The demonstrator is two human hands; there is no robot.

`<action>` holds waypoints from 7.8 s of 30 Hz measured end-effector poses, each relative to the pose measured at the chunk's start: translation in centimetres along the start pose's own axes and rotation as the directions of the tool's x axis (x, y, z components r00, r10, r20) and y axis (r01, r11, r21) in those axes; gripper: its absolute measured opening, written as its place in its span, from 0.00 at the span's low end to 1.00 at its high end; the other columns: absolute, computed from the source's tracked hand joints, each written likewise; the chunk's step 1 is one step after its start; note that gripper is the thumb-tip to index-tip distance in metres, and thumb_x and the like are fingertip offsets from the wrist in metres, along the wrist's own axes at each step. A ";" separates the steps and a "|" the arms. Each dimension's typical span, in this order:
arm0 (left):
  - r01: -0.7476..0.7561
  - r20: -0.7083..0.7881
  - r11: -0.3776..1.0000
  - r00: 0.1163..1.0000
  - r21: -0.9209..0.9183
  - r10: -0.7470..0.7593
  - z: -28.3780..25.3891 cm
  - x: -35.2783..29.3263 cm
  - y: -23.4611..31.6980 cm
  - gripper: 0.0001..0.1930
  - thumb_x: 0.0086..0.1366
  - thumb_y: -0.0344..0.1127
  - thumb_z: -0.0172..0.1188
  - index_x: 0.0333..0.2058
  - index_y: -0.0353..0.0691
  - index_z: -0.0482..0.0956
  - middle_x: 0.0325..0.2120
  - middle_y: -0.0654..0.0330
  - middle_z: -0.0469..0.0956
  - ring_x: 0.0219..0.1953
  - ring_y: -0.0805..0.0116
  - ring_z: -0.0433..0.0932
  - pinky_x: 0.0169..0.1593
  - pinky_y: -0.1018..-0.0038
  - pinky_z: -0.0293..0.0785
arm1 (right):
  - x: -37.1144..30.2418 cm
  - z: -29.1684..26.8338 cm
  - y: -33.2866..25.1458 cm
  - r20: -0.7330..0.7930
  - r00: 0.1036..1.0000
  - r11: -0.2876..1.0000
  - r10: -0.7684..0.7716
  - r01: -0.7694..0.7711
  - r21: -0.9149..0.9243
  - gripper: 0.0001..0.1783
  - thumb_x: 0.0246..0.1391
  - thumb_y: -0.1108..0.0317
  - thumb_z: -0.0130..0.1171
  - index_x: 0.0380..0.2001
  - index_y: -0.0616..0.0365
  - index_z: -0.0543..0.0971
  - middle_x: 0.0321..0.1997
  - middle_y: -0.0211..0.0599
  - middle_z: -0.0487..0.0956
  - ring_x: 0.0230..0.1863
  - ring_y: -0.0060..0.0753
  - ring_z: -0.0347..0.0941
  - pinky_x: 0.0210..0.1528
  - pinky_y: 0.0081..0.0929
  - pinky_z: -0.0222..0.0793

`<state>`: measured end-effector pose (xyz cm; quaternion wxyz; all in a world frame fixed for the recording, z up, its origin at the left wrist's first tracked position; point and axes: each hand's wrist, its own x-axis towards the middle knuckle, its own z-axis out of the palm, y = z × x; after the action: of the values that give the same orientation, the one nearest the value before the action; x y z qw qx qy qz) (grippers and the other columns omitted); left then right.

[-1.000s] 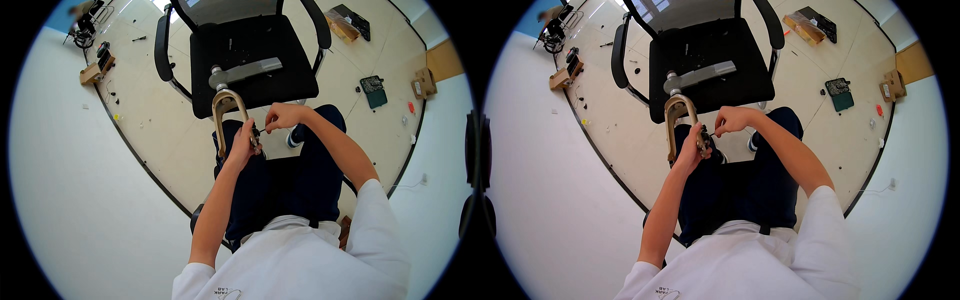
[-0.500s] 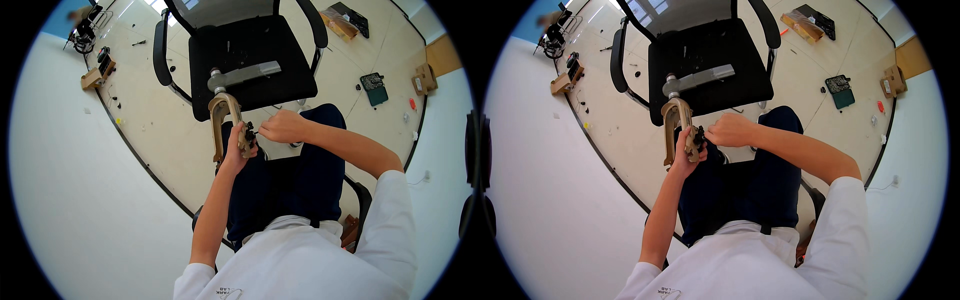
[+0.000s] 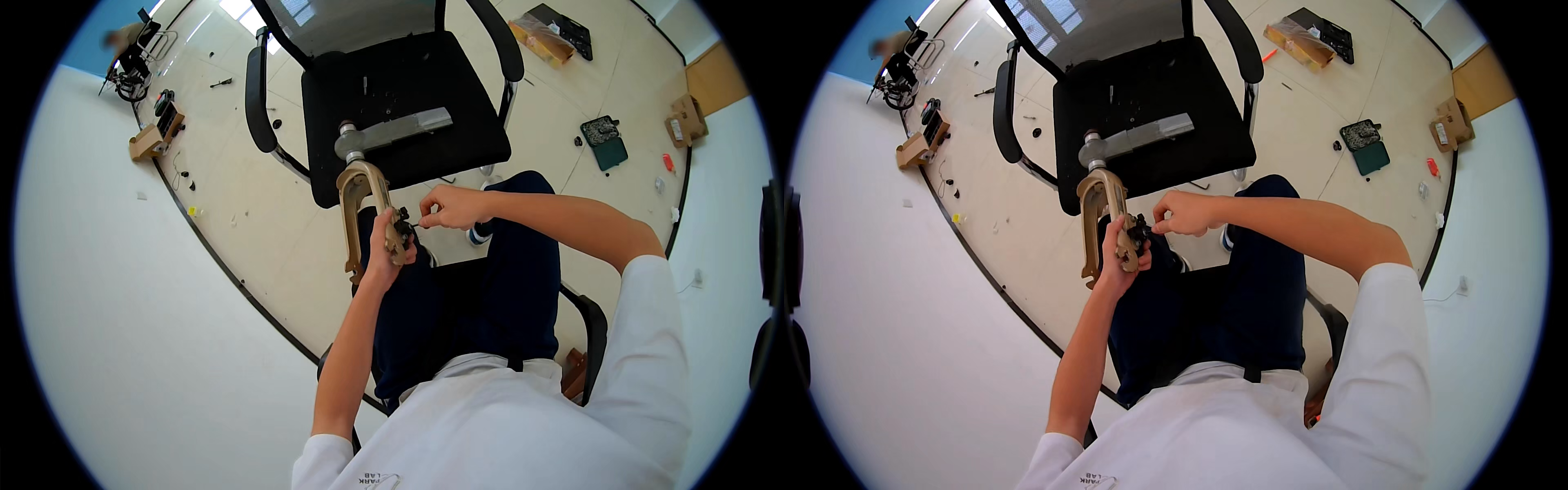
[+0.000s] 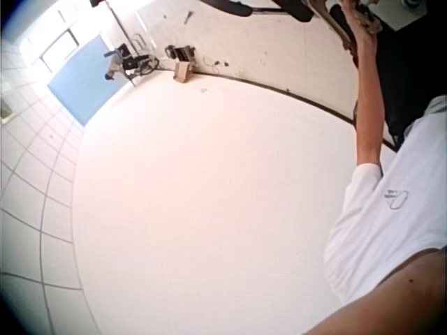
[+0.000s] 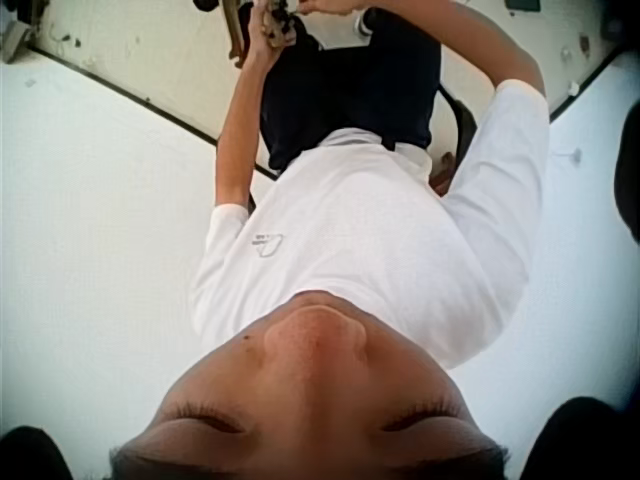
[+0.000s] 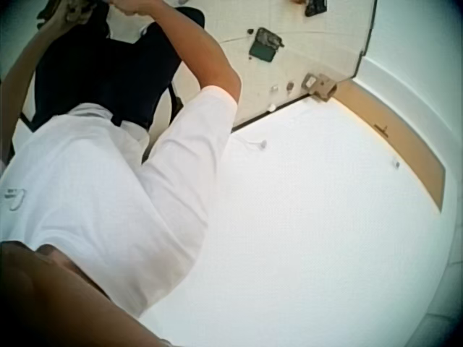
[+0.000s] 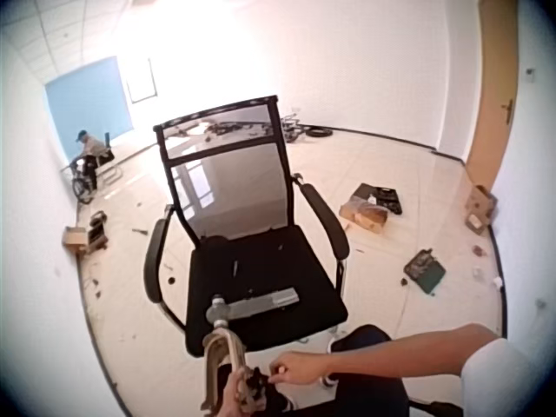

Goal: The person sits on a chair and assembles a mechanical part using a wrench and screwdriver. They tighten and adjust components on the part while holding it on their lap.

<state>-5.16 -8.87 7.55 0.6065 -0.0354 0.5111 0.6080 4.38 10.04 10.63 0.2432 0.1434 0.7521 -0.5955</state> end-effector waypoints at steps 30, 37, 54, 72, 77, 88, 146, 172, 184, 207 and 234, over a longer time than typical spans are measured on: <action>0.032 0.114 0.946 0.993 -0.322 0.005 -0.5 -1.2 0.5 0.24 0.65 0.61 0.47 0.33 0.43 0.68 0.19 0.60 0.69 0.15 0.70 0.64 0.18 0.76 0.55 | 1.4 -2.8 -3.1 0.584 0.587 -0.098 -0.561 0.653 -0.751 0.11 0.46 0.71 0.56 0.35 0.61 0.71 0.19 0.35 0.71 0.15 0.34 0.74 0.13 0.26 0.67; -0.015 0.124 0.966 0.991 -0.259 0.048 -0.7 -0.8 0.0 0.25 0.64 0.62 0.44 0.36 0.43 0.70 0.22 0.58 0.69 0.16 0.69 0.63 0.20 0.75 0.53 | 1.5 -2.8 -3.2 0.629 0.535 -0.193 -0.564 0.655 -0.730 0.07 0.47 0.71 0.55 0.32 0.60 0.71 0.18 0.33 0.71 0.15 0.31 0.74 0.13 0.24 0.67; 0.014 0.160 0.938 0.986 -0.347 0.045 -1.3 -0.6 0.1 0.26 0.60 0.64 0.50 0.41 0.47 0.75 0.26 0.56 0.73 0.19 0.64 0.68 0.24 0.71 0.65 | -1.6 2.0 2.2 -0.393 0.898 0.980 -0.196 0.191 -0.053 0.13 0.54 0.62 0.59 0.39 0.59 0.80 0.22 0.30 0.77 0.22 0.22 0.69 0.24 0.24 0.65; -0.012 0.084 0.984 0.996 -0.177 0.027 0.4 -0.6 0.1 0.27 0.60 0.65 0.47 0.36 0.44 0.70 0.23 0.60 0.67 0.17 0.72 0.60 0.23 0.77 0.55 | 4.9 4.7 -0.8 -0.504 0.860 0.483 0.084 0.407 0.775 0.13 0.59 0.62 0.53 0.22 0.54 0.70 0.15 0.20 0.62 0.12 0.14 0.50 0.12 0.19 0.40; -0.012 0.100 0.984 0.995 -0.177 0.030 0.8 -0.8 0.0 0.27 0.61 0.65 0.47 0.36 0.44 0.70 0.23 0.61 0.66 0.16 0.73 0.60 0.23 0.78 0.54 | 7.2 5.8 -0.8 -0.690 0.723 0.614 0.045 0.524 0.590 0.14 0.60 0.64 0.53 0.21 0.59 0.72 0.16 0.23 0.65 0.18 0.14 0.57 0.21 0.20 0.52; -0.046 0.119 0.987 0.991 -0.152 0.064 0.7 -0.9 0.0 0.25 0.61 0.64 0.48 0.35 0.45 0.70 0.24 0.61 0.67 0.17 0.72 0.60 0.24 0.77 0.55 | 8.2 6.6 -0.4 -0.824 0.550 0.729 -0.134 0.618 0.294 0.13 0.61 0.66 0.52 0.23 0.60 0.72 0.17 0.20 0.63 0.20 0.11 0.55 0.23 0.17 0.51; -0.034 0.093 0.985 0.994 -0.170 0.051 1.0 -0.1 -0.3 0.24 0.61 0.64 0.49 0.34 0.47 0.68 0.23 0.60 0.67 0.17 0.71 0.60 0.23 0.76 0.55 | 4.5 4.3 1.6 -0.464 0.886 0.420 -0.009 0.425 0.802 0.18 0.65 0.59 0.43 0.20 0.50 0.61 0.14 0.22 0.58 0.13 0.15 0.47 0.15 0.19 0.43; -0.036 0.092 0.991 0.995 -0.132 0.048 1.4 0.4 -0.8 0.24 0.61 0.64 0.48 0.31 0.47 0.69 0.23 0.62 0.66 0.17 0.71 0.59 0.23 0.76 0.53 | 7.6 5.7 1.2 -0.850 0.526 0.838 -0.042 0.482 0.257 0.18 0.63 0.63 0.47 0.20 0.58 0.65 0.15 0.26 0.62 0.19 0.19 0.57 0.23 0.24 0.53; -0.094 -0.009 0.989 0.996 -0.115 0.093 1.2 1.5 -1.7 0.24 0.61 0.64 0.49 0.29 0.46 0.68 0.17 0.63 0.66 0.13 0.69 0.63 0.19 0.75 0.55 | 7.6 6.3 1.1 -0.896 0.442 0.857 -0.045 0.478 0.193 0.17 0.62 0.61 0.48 0.22 0.61 0.67 0.15 0.36 0.65 0.18 0.29 0.62 0.25 0.32 0.58; -0.072 0.114 0.984 0.989 -0.162 0.091 0.6 0.8 -1.4 0.22 0.64 0.62 0.46 0.28 0.49 0.66 0.17 0.66 0.64 0.14 0.73 0.60 0.19 0.78 0.53 | 6.4 7.0 0.0 -0.842 0.392 0.822 -0.369 0.561 -0.098 0.14 0.61 0.67 0.49 0.24 0.64 0.66 0.15 0.39 0.64 0.18 0.25 0.61 0.22 0.28 0.58; -0.095 -0.019 0.995 0.995 -0.043 0.094 1.1 0.9 -1.2 0.22 0.61 0.62 0.49 0.33 0.48 0.67 0.20 0.63 0.66 0.14 0.70 0.61 0.20 0.76 0.54 | 9.1 7.1 1.1 -0.798 0.519 0.678 0.306 0.471 0.565 0.18 0.62 0.62 0.50 0.19 0.59 0.70 0.14 0.25 0.63 0.17 0.19 0.56 0.22 0.25 0.53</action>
<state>-3.83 -7.79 6.79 0.5719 -0.0296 0.5040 0.6466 -1.31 2.75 3.66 -0.2670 0.4583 0.4723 -0.7040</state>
